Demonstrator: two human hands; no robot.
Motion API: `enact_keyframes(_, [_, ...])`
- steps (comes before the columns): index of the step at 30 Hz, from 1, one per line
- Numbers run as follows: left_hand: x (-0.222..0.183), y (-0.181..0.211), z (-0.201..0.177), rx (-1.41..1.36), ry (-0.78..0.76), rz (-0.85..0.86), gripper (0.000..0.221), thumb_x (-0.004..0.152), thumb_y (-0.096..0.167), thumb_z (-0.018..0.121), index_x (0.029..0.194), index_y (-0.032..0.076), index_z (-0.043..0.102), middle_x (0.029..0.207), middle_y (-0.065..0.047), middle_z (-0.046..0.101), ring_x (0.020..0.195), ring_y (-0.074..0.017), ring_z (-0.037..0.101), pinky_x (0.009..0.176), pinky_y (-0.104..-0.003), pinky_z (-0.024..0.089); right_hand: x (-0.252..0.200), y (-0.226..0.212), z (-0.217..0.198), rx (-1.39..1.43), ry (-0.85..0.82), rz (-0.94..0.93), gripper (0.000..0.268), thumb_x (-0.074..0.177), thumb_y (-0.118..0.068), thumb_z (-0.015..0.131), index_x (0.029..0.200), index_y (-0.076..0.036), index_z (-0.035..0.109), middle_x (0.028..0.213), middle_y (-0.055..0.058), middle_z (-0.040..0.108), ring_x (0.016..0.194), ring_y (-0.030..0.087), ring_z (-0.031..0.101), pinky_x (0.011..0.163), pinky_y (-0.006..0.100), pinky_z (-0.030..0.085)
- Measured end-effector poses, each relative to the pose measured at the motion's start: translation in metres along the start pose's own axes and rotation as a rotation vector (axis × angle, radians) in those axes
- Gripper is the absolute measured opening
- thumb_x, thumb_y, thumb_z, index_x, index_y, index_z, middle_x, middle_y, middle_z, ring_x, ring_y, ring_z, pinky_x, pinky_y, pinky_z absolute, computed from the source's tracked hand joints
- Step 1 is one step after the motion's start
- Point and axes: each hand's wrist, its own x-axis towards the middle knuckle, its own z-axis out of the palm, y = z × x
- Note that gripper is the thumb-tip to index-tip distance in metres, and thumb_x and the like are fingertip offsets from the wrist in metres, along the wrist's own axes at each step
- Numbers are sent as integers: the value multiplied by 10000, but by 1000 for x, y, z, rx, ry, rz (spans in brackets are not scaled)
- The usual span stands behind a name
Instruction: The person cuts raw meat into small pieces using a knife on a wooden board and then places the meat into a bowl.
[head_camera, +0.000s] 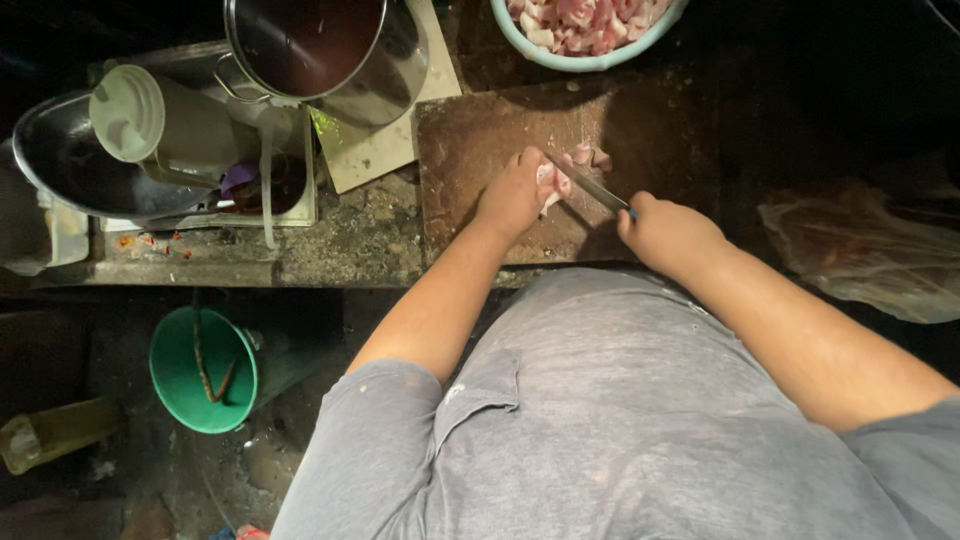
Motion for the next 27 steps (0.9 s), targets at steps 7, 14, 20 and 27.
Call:
enact_keyframes(7, [2, 9, -5, 45, -14, -15, 411, 897, 266, 753, 1162, 72, 505, 1154, -225, 659, 1068, -441, 643, 885, -518, 518, 20, 6, -5, 59, 39, 69, 401, 1057, -367, 463, 1070, 2, 618, 937, 290, 723, 902, 473, 699, 804, 566, 550])
enact_keyframes(14, [4, 8, -5, 70, -71, -66, 416, 900, 246, 742, 1161, 59, 479, 1169, -229, 644, 1064, -420, 649, 868, -496, 531, 19, 4, -6, 29, -77, 48, 397, 1053, -380, 463, 1074, -15, 616, 938, 269, 725, 904, 449, 710, 823, 552, 555])
enact_keyframes(20, [3, 2, -1, 77, 0, 22, 409, 901, 255, 754, 1160, 75, 494, 1132, -229, 658, 1053, -436, 642, 874, -516, 523, 15, -2, -7, 37, 28, 98, 390, 1094, -360, 441, 1084, 1, 589, 861, 278, 726, 821, 464, 712, 756, 561, 565])
enact_keyframes(27, [4, -6, 6, 59, -19, -8, 398, 882, 235, 739, 1152, 73, 495, 1116, -223, 657, 1034, -432, 647, 860, -518, 525, 5, -2, 3, 33, 12, -13, 378, 1051, -362, 480, 1034, -6, 605, 860, 274, 718, 829, 464, 705, 747, 567, 558])
